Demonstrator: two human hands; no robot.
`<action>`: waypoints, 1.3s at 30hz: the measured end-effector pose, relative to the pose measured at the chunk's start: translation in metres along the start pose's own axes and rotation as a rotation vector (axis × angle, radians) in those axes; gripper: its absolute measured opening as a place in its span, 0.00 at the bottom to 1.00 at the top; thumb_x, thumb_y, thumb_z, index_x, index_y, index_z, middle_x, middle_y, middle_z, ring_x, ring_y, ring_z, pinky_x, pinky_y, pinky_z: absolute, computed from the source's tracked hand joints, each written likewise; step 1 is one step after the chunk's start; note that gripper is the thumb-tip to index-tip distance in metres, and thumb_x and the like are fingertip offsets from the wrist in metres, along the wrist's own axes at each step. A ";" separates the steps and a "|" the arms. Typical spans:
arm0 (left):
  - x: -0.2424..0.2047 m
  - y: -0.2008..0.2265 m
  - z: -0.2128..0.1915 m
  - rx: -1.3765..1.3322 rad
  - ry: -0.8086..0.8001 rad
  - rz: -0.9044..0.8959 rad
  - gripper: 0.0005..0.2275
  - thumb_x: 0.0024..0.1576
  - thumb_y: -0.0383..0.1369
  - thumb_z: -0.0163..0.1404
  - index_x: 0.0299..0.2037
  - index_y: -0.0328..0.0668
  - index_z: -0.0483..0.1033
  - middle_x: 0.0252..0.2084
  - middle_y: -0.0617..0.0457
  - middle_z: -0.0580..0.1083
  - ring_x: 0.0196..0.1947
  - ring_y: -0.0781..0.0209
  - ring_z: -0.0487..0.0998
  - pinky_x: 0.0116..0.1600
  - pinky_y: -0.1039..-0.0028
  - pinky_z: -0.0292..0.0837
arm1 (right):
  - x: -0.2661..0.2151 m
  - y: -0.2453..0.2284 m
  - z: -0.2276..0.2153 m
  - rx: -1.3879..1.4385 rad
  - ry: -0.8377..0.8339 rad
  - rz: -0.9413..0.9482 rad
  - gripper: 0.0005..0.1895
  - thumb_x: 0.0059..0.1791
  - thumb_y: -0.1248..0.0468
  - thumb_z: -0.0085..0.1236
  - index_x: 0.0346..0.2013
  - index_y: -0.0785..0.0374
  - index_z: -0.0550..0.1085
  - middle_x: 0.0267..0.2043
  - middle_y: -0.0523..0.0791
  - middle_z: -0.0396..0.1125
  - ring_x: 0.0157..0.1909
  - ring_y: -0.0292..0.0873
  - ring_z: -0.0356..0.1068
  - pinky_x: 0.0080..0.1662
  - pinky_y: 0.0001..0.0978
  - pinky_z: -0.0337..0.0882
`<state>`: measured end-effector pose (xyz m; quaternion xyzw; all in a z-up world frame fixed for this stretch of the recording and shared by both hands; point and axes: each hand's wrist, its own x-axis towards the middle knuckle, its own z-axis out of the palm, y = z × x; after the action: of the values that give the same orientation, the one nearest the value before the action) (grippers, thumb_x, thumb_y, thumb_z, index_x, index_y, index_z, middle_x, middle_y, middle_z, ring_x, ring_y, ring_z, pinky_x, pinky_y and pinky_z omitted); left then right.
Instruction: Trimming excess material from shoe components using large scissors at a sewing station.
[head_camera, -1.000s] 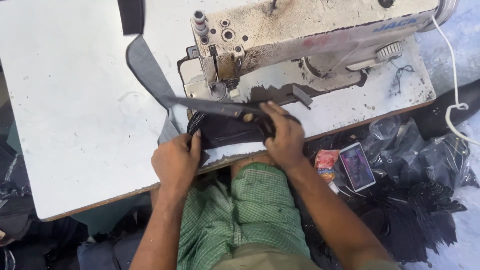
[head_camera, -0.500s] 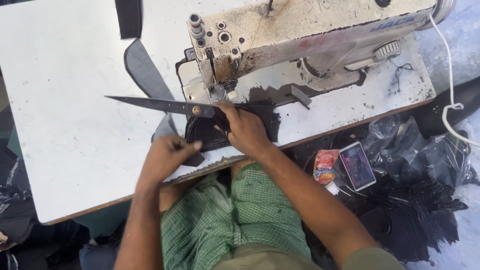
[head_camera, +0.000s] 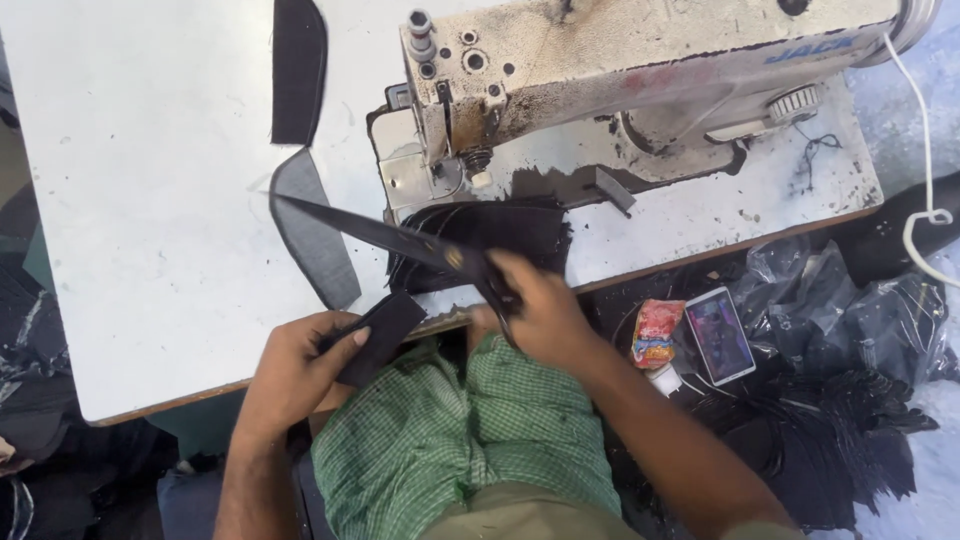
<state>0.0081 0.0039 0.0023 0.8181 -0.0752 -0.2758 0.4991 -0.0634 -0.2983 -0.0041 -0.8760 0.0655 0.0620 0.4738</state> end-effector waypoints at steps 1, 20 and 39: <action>0.000 0.000 -0.001 -0.003 0.003 -0.004 0.11 0.57 0.32 0.57 0.44 0.33 0.83 0.28 0.47 0.82 0.30 0.68 0.78 0.37 0.73 0.75 | -0.021 0.020 0.001 -0.001 -0.005 0.000 0.42 0.43 0.53 0.72 0.66 0.60 0.63 0.41 0.50 0.77 0.42 0.44 0.80 0.44 0.38 0.78; -0.008 0.003 -0.012 -0.008 -0.057 -0.147 0.11 0.57 0.32 0.56 0.46 0.35 0.83 0.28 0.48 0.83 0.28 0.64 0.80 0.35 0.69 0.77 | -0.092 0.082 0.001 0.504 -0.542 0.416 0.39 0.42 0.61 0.73 0.65 0.69 0.68 0.47 0.52 0.72 0.46 0.44 0.68 0.47 0.38 0.67; -0.012 0.059 -0.016 0.599 -0.266 0.029 0.10 0.51 0.43 0.64 0.38 0.51 0.87 0.22 0.51 0.80 0.23 0.56 0.81 0.36 0.61 0.77 | -0.042 0.029 -0.018 0.401 0.253 -0.050 0.34 0.45 0.74 0.65 0.61 0.68 0.59 0.44 0.50 0.73 0.48 0.41 0.77 0.50 0.35 0.79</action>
<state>0.0149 -0.0079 0.0629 0.8843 -0.2290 -0.3385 0.2259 -0.1092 -0.3265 -0.0110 -0.7667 0.1137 -0.0742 0.6275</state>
